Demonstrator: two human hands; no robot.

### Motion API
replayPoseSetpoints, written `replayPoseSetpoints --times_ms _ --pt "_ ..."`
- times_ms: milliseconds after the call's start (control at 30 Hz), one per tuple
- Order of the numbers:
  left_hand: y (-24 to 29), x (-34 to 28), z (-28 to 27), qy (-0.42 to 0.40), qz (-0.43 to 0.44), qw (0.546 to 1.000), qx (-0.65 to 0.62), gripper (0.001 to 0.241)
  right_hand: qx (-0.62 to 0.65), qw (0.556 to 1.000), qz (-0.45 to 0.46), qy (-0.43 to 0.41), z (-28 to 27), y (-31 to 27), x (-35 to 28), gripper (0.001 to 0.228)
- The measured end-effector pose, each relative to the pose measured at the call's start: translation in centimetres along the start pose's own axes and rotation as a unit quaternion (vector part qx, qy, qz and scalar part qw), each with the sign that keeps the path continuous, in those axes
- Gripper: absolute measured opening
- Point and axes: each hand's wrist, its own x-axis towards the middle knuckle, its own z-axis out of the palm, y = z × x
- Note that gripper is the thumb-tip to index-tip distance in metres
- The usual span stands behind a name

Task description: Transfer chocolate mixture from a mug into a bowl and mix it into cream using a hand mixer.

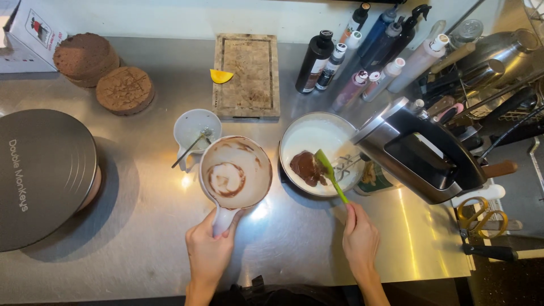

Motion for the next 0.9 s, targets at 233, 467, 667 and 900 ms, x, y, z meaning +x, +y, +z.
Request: replayPoseSetpoints --times_ms 233,467,667,900 --pt "-0.1 1.5 2.3 -0.108 -0.094 0.987 -0.071 0.023 0.048 0.992 0.089 -0.082 -5.8 -2.7 2.0 0.029" --pt "2.8 5.7 -1.2 -0.348 -0.023 0.930 -0.116 0.026 -0.050 0.918 -0.393 -0.018 -18.6 -11.5 5.3 0.031" --pt "8.4 9.4 -4.6 -0.549 0.107 0.829 -0.029 0.022 -0.254 0.548 -0.790 0.110 -23.7 -18.2 8.4 0.041" --pt "10.0 9.4 -6.5 -0.383 0.365 0.847 0.052 0.026 -0.474 0.632 -0.608 0.083 -23.8 -18.3 8.6 0.059"
